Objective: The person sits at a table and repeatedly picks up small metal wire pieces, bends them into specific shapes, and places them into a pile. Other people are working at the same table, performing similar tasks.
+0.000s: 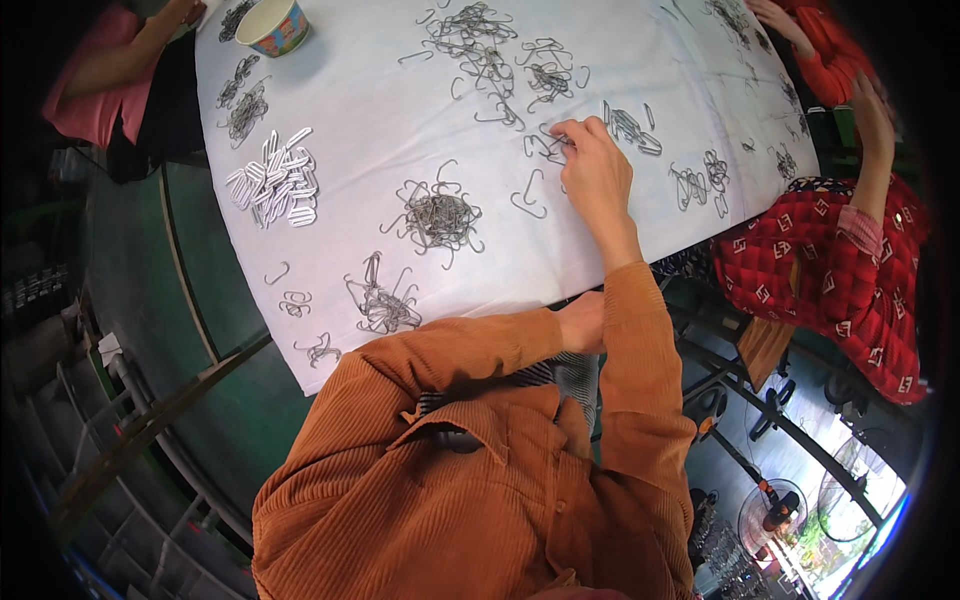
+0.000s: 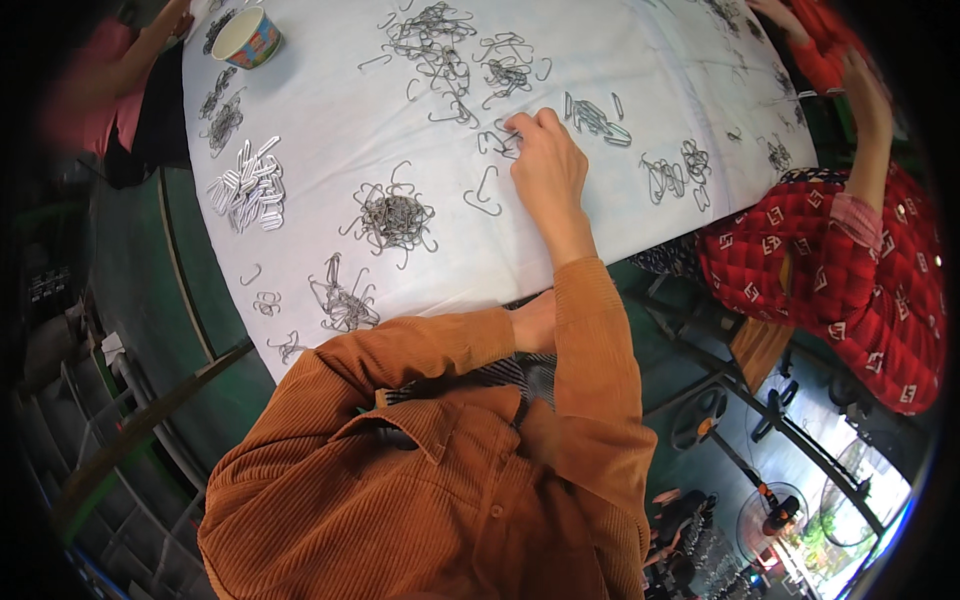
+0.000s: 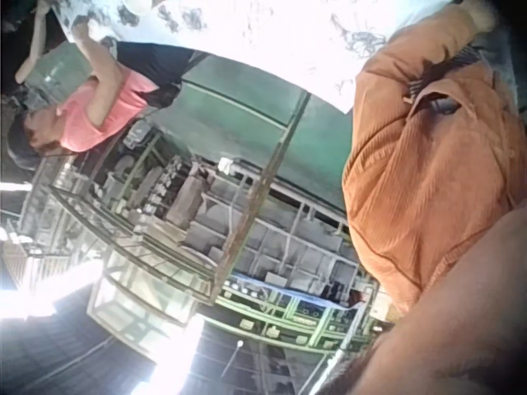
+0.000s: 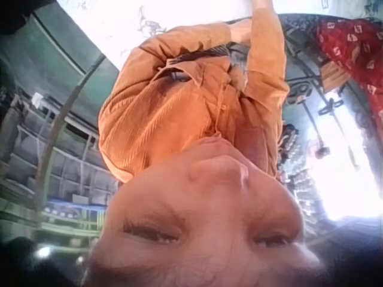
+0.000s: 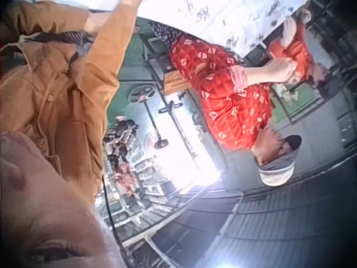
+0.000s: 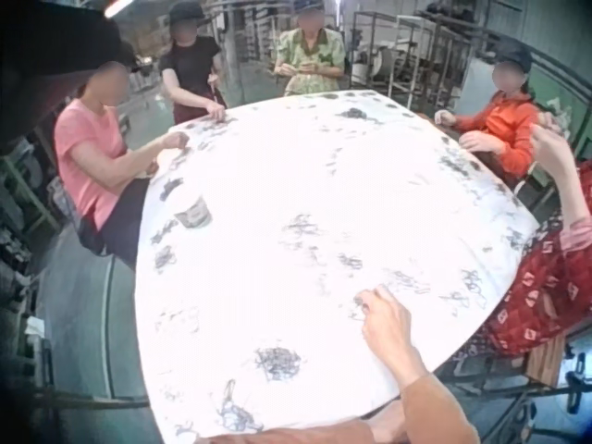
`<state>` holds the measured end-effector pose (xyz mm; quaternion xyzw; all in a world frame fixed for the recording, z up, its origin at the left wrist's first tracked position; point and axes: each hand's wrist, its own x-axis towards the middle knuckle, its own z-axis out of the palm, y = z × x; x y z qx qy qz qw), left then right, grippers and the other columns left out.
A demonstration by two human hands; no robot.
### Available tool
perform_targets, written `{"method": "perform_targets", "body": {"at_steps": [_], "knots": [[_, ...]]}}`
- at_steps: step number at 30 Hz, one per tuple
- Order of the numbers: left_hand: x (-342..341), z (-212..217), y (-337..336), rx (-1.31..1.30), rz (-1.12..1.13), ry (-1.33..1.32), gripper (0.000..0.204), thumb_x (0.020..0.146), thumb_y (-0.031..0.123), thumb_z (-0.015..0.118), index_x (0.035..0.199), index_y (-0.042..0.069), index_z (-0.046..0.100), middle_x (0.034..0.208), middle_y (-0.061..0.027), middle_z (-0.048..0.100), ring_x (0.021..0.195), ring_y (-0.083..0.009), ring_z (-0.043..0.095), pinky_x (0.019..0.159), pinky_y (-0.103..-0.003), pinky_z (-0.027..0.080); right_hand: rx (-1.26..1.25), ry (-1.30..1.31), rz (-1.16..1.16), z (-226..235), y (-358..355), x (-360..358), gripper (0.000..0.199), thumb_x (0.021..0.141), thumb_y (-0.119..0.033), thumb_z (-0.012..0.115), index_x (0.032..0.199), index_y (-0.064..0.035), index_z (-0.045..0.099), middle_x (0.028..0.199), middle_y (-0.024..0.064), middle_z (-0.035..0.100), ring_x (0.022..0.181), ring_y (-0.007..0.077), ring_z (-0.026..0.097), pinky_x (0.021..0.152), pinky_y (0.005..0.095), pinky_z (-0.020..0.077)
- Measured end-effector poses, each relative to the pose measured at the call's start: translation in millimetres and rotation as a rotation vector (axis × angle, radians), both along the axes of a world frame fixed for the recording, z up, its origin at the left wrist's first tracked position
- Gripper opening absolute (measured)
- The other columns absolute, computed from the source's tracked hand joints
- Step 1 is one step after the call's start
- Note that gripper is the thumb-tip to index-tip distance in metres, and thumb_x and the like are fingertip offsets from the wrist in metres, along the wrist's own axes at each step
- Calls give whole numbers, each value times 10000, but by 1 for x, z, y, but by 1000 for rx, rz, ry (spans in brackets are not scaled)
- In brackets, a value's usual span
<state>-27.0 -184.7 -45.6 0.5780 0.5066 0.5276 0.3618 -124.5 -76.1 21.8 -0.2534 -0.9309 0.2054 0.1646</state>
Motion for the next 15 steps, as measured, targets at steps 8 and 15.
{"method": "perform_targets", "body": {"at_steps": [8,15], "knots": [[18,-31,3,68,112,133,214,658,65,672,869,53,641,851,-155,644,794,-377,613,664,-458,500,128,-136,106,5,6,-5,61,813,-58,651,863,-76,621,888,64,572,888,258,599,705,399,486],[16,-23,1,58,101,157,171,644,91,681,805,52,642,797,-161,641,755,-382,613,631,-470,495,112,-220,130,7,12,-2,68,831,-94,648,858,-74,590,888,60,581,854,272,598,696,395,470]]}}
